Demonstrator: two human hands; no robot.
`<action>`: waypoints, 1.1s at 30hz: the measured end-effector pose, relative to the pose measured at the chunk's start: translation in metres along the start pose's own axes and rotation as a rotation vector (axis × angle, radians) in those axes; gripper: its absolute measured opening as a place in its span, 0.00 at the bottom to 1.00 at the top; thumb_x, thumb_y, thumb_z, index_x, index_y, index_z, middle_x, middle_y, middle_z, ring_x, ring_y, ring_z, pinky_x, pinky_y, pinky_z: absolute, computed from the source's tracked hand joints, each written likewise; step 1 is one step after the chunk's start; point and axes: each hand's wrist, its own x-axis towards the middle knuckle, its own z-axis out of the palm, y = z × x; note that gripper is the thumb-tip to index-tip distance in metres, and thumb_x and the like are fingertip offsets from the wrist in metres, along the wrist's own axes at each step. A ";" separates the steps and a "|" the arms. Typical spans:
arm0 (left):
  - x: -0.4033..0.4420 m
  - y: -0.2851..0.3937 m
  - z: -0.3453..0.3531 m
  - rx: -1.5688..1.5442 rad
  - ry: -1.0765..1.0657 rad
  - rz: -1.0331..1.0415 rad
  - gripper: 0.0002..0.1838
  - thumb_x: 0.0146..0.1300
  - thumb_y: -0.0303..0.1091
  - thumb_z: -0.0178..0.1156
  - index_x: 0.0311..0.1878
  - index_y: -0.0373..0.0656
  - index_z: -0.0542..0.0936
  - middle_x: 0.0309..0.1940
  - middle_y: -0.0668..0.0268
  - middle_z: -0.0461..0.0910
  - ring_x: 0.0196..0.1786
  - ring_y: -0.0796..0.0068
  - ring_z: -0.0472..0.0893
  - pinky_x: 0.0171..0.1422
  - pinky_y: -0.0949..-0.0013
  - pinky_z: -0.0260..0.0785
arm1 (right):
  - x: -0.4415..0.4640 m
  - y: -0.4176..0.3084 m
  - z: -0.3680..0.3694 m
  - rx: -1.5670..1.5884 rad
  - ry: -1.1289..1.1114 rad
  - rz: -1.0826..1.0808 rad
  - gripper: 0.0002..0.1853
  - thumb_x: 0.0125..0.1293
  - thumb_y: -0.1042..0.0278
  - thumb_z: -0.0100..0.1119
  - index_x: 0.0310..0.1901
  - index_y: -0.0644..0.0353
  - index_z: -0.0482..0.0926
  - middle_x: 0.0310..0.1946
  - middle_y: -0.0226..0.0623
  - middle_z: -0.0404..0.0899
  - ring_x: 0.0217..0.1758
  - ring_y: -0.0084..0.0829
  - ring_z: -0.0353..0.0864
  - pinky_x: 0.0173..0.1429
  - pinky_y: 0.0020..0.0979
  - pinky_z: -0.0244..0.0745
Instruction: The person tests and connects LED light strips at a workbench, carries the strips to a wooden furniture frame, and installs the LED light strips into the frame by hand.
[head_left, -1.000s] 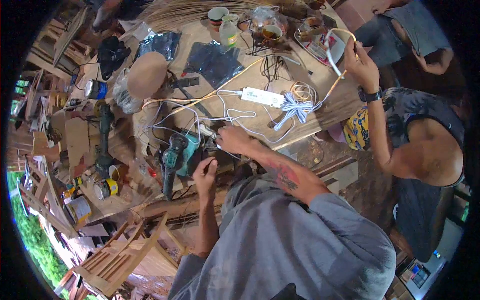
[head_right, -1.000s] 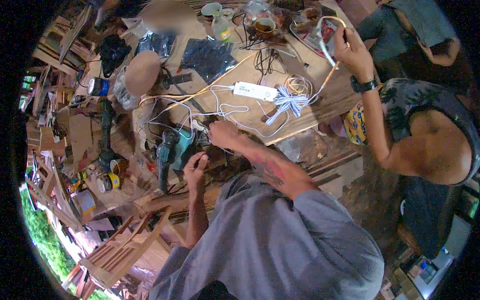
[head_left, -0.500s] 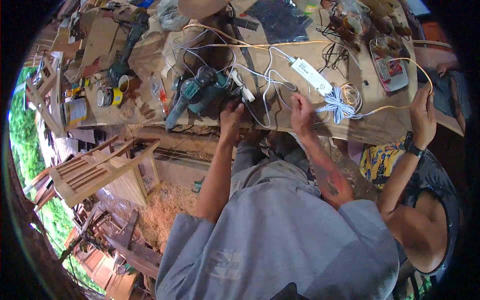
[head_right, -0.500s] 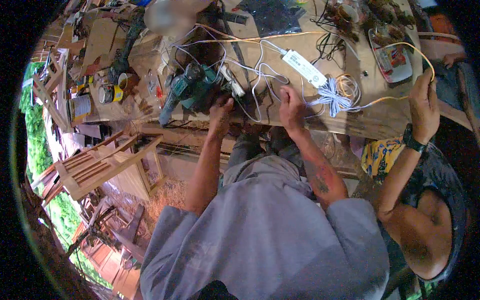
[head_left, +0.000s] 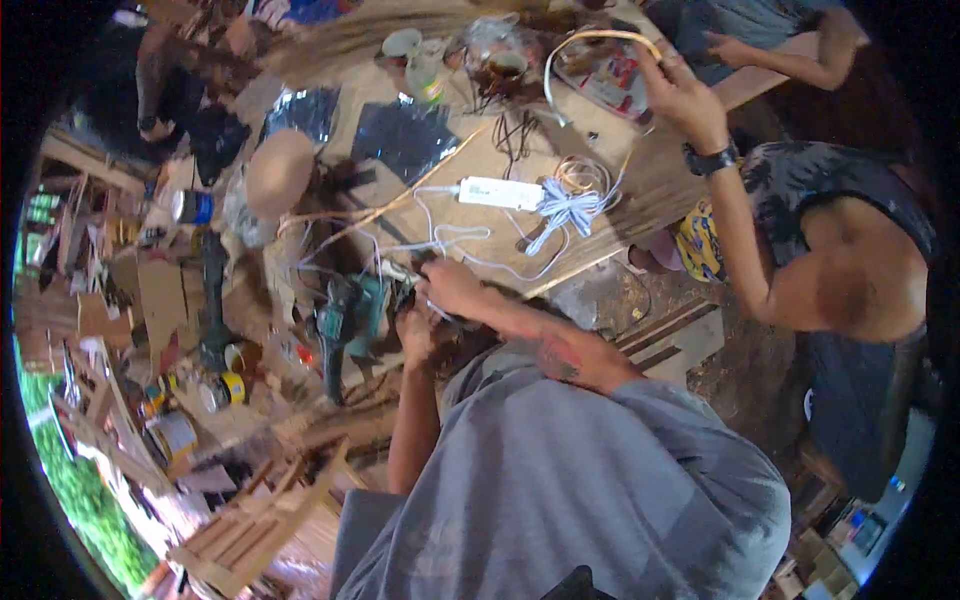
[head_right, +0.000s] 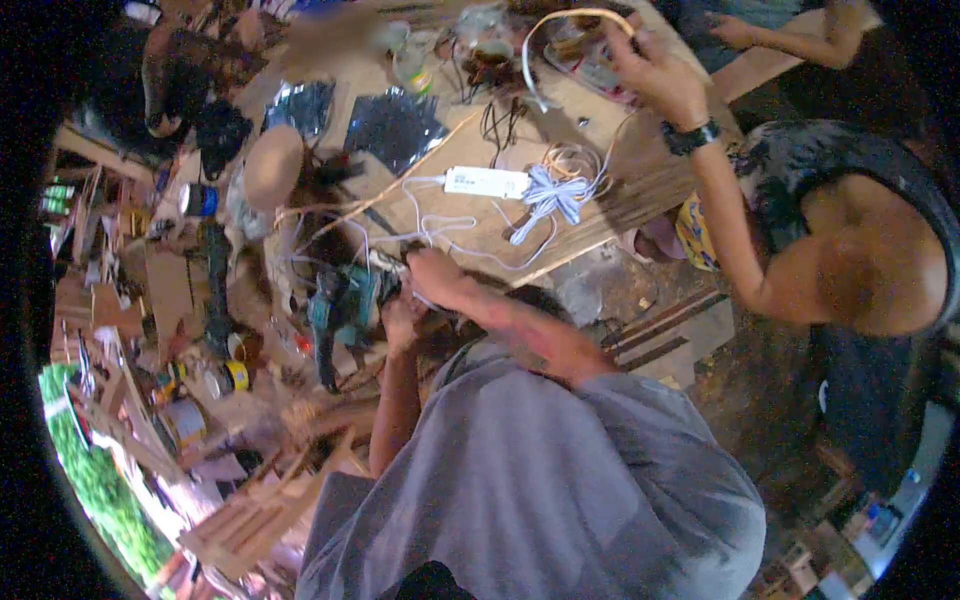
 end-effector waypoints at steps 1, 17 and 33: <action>-0.001 -0.003 0.006 -0.066 0.041 0.055 0.16 0.67 0.45 0.61 0.47 0.42 0.77 0.39 0.62 0.82 0.38 0.72 0.83 0.36 0.66 0.74 | -0.002 -0.003 0.000 -0.024 -0.007 0.025 0.16 0.62 0.56 0.58 0.38 0.64 0.80 0.34 0.54 0.80 0.41 0.56 0.80 0.45 0.51 0.74; -0.023 0.017 0.006 1.530 0.006 0.447 0.20 0.64 0.50 0.55 0.49 0.43 0.75 0.34 0.53 0.83 0.40 0.53 0.82 0.44 0.54 0.73 | -0.029 -0.028 0.013 -0.132 -0.022 -0.003 0.15 0.65 0.60 0.52 0.42 0.66 0.76 0.36 0.53 0.81 0.42 0.55 0.81 0.46 0.50 0.76; -0.011 -0.020 0.000 0.344 0.001 0.135 0.21 0.73 0.47 0.48 0.45 0.38 0.80 0.34 0.62 0.83 0.36 0.70 0.80 0.42 0.61 0.73 | -0.030 -0.018 0.024 -0.041 0.050 0.010 0.19 0.69 0.54 0.46 0.41 0.65 0.75 0.35 0.55 0.81 0.43 0.58 0.79 0.49 0.52 0.73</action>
